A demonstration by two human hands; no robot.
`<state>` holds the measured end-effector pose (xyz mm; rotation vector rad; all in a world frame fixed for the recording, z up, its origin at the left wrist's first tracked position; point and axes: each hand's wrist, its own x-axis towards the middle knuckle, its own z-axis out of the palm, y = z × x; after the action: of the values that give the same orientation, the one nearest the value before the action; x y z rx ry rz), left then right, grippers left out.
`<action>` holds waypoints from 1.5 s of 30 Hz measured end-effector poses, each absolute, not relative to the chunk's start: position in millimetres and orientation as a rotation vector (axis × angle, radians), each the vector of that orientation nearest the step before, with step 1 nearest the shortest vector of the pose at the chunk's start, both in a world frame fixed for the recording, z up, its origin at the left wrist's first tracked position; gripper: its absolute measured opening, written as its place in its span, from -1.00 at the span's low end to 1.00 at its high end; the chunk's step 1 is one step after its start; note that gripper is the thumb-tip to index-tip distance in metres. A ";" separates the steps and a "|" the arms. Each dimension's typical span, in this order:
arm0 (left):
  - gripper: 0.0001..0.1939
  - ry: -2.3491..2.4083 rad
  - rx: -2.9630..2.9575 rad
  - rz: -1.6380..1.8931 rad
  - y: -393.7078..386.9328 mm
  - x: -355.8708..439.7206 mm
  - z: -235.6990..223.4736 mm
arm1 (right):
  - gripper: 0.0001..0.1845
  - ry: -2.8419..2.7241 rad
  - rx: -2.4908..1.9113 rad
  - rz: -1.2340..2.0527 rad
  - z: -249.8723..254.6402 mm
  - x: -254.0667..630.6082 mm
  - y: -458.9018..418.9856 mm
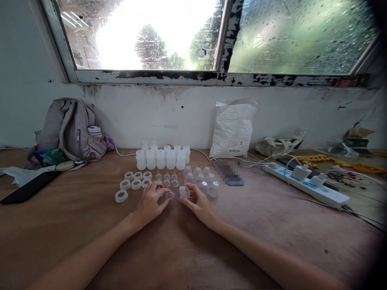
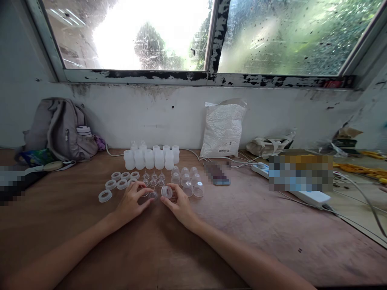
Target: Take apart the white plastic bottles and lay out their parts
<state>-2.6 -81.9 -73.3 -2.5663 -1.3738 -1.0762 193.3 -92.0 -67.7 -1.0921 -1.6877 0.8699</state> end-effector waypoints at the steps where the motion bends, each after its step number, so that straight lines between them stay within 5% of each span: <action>1: -0.79 -1.381 -2.511 -1.071 -78.1 -3.6 -73.7 | -0.63 -1.690 -1.101 0.861 -67.8 193.1 -92.0; 15: -0.78 -1.435 -2.492 -0.838 -54.3 -5.3 -84.7 | -0.64 -1.781 -1.121 0.832 -70.9 194.0 -91.4; 23: -0.64 -1.315 -2.524 -1.008 -63.5 -2.1 -76.2 | -0.56 -1.748 -1.070 0.886 -79.6 194.4 -86.5; 31: -0.81 -0.935 -2.865 -0.863 -80.4 4.7 -73.4 | -0.59 -1.833 -0.830 1.092 -81.0 191.6 -90.9; 45: -0.84 -1.132 -2.578 -0.752 -84.7 -94.7 -53.1 | -0.59 -1.970 -0.988 0.739 -86.1 192.6 -90.0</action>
<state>-94.7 -84.7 -53.1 -2.5779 -1.1322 -0.7525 192.6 -90.0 -86.1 -0.9884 -1.9696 0.7385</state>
